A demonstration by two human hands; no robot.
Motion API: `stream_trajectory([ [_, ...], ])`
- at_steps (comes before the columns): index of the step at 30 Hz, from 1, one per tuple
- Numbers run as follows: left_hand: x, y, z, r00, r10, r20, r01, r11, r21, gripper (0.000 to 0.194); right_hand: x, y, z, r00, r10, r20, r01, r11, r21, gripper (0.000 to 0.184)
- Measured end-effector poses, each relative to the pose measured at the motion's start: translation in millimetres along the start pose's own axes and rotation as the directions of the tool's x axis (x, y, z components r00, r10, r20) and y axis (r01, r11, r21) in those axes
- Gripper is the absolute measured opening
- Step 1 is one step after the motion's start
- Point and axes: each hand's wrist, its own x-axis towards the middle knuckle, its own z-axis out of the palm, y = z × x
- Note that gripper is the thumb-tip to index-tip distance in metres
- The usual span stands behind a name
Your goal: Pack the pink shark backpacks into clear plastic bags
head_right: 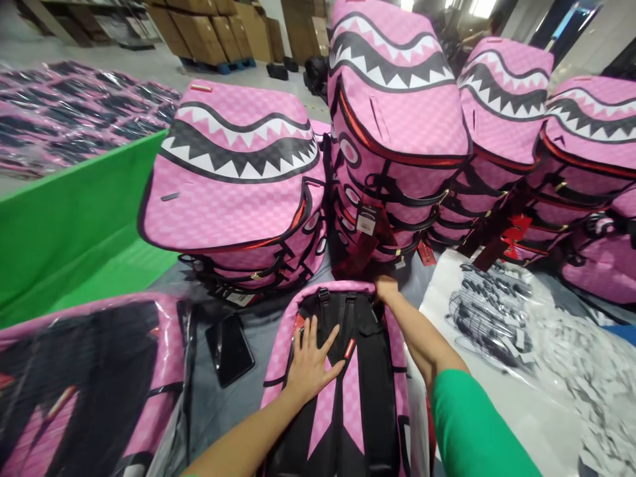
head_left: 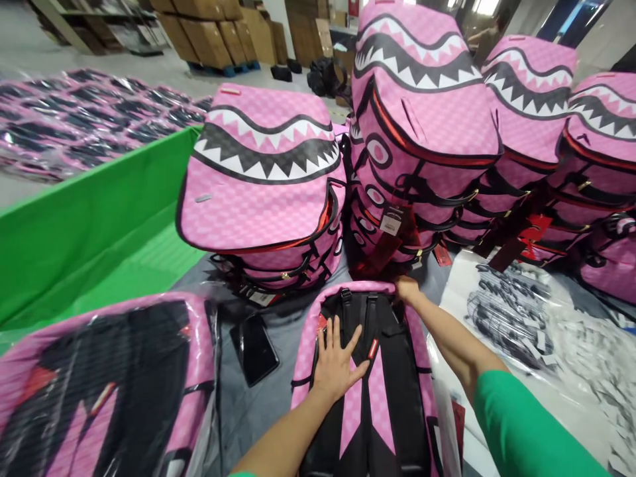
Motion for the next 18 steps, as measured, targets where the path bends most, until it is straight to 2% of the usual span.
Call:
stream_trajectory([
  [7,2,3,-8.8,0.998,-0.014,0.056,0.016,1.000,-0.021,0.084,-20,1,-7,0.992,-0.124,0.011,0.125,0.988,-0.091,0.033],
  [9,1,3,-7.0,0.998,-0.002,0.058,0.004,1.000,-0.027,0.085,-15,5,-4,0.994,-0.105,-0.006,0.104,0.991,-0.085,0.030],
  [13,6,2,-5.6,0.997,0.001,0.075,0.001,0.999,-0.032,0.084,-10,2,1,0.998,0.001,-0.068,-0.005,0.999,-0.049,0.039],
  [15,13,3,-11.6,0.995,-0.012,0.100,0.016,0.999,-0.037,0.082,-29,-7,6,0.992,0.056,-0.116,-0.061,0.997,-0.039,0.044],
  [17,18,7,-21.4,0.991,-0.020,0.132,0.027,0.998,-0.049,0.079,-69,-19,21,0.977,0.069,-0.201,-0.076,0.997,-0.030,0.053],
  [18,18,10,-26.6,0.988,-0.028,0.150,0.037,0.998,-0.055,0.077,-97,-27,32,0.963,0.039,-0.267,-0.047,0.999,-0.021,0.056],
])
